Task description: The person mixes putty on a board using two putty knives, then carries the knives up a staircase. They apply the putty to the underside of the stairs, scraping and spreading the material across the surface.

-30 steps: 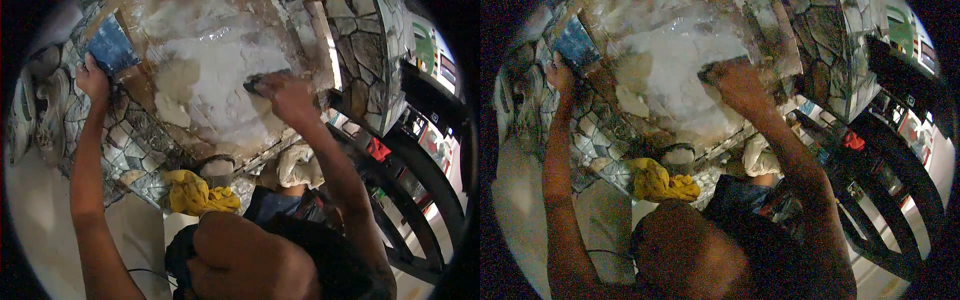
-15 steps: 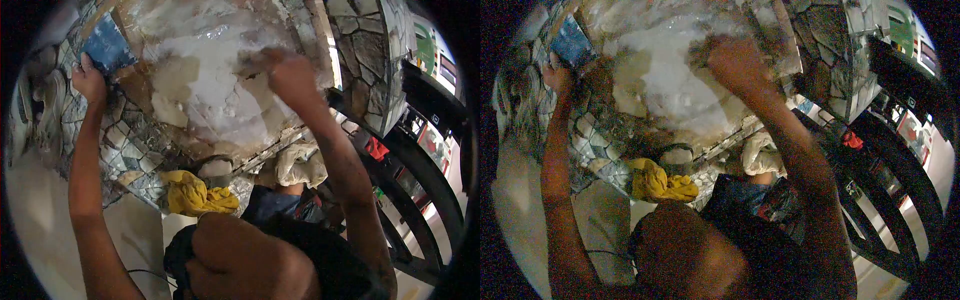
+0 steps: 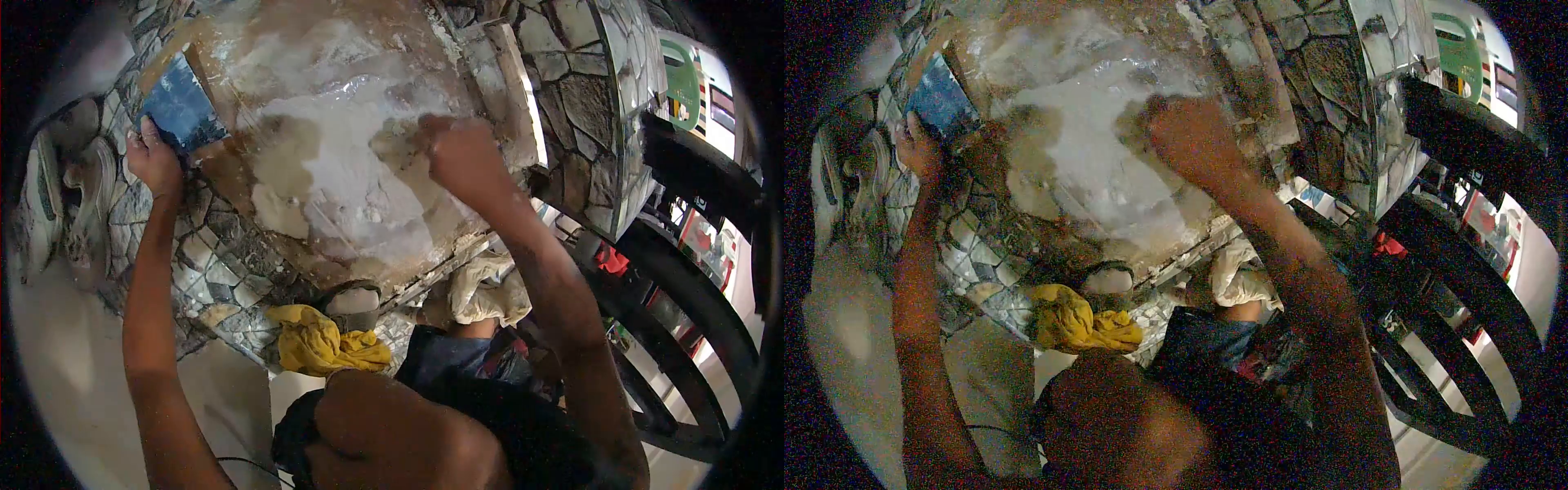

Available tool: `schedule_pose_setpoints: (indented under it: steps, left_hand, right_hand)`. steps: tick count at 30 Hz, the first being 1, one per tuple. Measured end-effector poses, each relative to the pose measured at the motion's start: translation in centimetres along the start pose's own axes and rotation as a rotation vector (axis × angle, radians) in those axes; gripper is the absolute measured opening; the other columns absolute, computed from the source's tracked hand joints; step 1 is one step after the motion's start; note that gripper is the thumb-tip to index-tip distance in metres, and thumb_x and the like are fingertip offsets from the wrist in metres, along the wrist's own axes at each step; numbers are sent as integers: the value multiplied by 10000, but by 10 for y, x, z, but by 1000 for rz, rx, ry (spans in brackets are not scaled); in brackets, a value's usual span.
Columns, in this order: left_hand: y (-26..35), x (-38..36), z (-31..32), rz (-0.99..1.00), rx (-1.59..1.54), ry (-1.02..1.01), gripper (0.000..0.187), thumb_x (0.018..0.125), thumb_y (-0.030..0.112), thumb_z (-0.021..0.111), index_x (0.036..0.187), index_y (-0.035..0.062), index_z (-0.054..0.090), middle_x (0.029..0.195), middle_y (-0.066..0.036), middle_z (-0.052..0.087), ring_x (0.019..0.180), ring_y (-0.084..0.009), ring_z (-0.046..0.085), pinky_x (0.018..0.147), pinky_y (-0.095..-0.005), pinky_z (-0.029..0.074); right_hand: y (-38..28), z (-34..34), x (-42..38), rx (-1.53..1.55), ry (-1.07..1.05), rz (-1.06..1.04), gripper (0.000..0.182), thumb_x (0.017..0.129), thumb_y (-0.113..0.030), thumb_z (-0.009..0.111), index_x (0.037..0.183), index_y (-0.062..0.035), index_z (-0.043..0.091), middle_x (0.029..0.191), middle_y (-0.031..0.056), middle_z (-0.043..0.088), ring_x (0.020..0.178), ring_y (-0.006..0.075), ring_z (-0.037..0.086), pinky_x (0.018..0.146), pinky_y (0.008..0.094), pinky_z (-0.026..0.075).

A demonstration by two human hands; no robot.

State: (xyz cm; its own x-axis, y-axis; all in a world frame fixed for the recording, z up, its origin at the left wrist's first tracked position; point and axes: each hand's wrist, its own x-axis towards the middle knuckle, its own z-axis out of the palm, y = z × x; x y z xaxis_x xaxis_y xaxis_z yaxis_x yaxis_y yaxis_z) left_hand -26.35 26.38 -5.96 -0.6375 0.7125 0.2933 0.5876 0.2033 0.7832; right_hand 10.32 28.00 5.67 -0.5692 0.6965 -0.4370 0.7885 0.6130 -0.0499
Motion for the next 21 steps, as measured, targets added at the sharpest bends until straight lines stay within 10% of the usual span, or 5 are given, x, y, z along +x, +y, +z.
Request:
schedule_pose_setpoints:
  steps: [21]
  left_hand:
    - [-8, 3, -2, 16, 18, -33, 341, 898, 270, 512, 814, -61, 506, 657, -115, 529, 597, -174, 439, 566, -337, 388]
  right_hand:
    - [-9, 39, -3, 86, 280, -242, 233, 812, -193, 488, 854, 14, 586, 760, 157, 607, 693, 316, 611, 635, 440, 510]
